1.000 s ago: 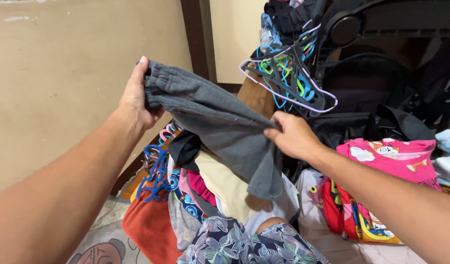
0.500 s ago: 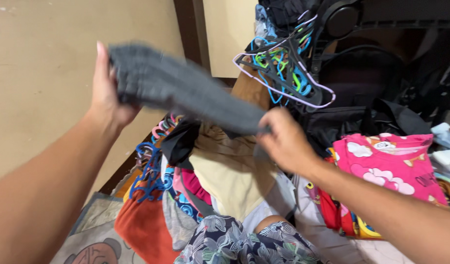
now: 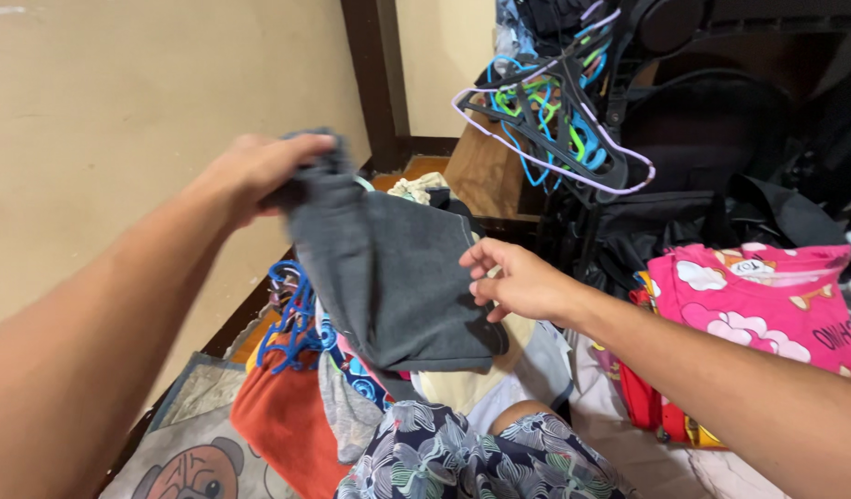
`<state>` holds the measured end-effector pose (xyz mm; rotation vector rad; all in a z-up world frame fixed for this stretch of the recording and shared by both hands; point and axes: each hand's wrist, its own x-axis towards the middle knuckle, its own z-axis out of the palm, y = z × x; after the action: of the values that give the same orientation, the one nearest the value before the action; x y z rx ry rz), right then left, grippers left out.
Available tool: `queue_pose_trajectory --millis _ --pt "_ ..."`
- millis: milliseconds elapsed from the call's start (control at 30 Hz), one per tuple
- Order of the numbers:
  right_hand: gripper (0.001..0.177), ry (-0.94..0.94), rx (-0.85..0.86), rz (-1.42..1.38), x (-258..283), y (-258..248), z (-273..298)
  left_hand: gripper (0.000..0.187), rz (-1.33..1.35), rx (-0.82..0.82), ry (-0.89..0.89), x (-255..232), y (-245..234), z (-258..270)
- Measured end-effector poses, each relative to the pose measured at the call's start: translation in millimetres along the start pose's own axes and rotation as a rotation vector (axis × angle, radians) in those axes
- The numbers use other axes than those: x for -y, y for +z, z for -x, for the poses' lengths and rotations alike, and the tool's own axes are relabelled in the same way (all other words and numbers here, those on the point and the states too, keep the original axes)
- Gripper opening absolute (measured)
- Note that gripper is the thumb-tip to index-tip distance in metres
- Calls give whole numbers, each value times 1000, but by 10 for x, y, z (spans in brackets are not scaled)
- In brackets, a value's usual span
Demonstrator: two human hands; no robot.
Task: The person removes children's shorts from hangers, folds each pair by hand, and stacks them on a growing pile. They handle multiple pairs with different patterns and colors, including red, zigzag, and cartoon prints.
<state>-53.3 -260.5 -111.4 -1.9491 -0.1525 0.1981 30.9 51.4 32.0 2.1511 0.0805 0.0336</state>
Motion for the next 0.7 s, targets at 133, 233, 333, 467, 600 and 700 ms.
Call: queue_pose_trajectory --millis 133,233,333,467,600,700 --pt "52 61 -12 -33 66 -18 79 56 -101 302 34 -274 711 -12" --pt "60 79 -6 -5 73 -37 95 68 -193 537 120 -29 1192 -75" --pt "64 115 -13 -12 55 -80 63 76 -352 487 181 529 1415 -139" --pt "63 122 -15 -43 -30 -129 -24 72 -570 203 303 1051 1372 -417" --pt "60 144 -4 -58 -122 -88 -152 45 -649 -55 279 1240 1341 -671" --pt "56 155 2 -53 -150 -48 -231 37 -461 8 262 1276 1318 -773"
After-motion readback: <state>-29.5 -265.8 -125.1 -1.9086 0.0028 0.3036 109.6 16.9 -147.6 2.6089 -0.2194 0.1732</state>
